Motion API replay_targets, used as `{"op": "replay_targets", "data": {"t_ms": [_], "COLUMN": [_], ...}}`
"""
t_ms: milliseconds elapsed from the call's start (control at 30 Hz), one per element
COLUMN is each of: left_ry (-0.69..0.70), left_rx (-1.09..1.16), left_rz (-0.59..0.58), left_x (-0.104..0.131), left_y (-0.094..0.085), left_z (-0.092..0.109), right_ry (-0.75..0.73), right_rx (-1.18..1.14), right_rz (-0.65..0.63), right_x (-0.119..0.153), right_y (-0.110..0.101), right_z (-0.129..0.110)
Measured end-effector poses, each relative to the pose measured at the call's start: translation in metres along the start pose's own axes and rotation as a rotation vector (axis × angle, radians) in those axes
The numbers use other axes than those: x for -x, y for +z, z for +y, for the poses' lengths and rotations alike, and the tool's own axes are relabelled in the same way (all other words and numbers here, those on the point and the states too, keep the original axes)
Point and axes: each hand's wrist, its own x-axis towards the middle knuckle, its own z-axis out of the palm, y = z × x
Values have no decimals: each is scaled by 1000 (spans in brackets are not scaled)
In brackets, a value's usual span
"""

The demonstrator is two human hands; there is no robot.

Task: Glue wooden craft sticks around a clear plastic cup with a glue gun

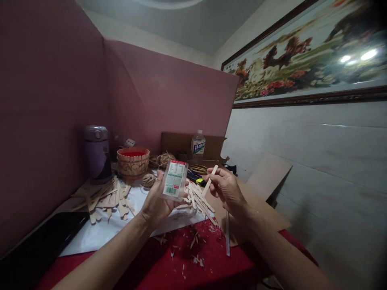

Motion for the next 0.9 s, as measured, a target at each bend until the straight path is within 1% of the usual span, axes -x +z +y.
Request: {"op": "replay_targets", "data": {"t_ms": [67, 167, 233, 367, 533, 667, 767, 833, 900], "left_ry": [-4, -44, -78, -124, -150, -153, -177, -182, -190], "left_rx": [-22, -32, -30, -48, -30, -54, -109, -124, -126], "left_rz": [8, -36, -67, -77, -101, -118, -117, -91, -53], "left_x": [-1, -1, 0, 2, 5, 5, 5, 4, 4], "left_y": [-1, -3, -4, -1, 5, 7, 6, 5, 5], "left_z": [-1, -3, -4, -5, -6, -8, -10, -11, -11], "right_ry": [1, -1, -29, -68, -111, -65, -71, -67, -49], "right_rx": [-3, -17, -21, -26, -1, 9, 3, 19, 39], "right_rz": [-24, -106, -165, -250, -239, -261, -281, -302, -282], "right_x": [5, 10, 12, 13, 17, 17, 14, 12, 10], "right_y": [-1, 0, 0, 1, 6, 10, 15, 20, 27], "right_z": [-4, -9, -11, -18, -32, -40, -40, -38, -35]}}
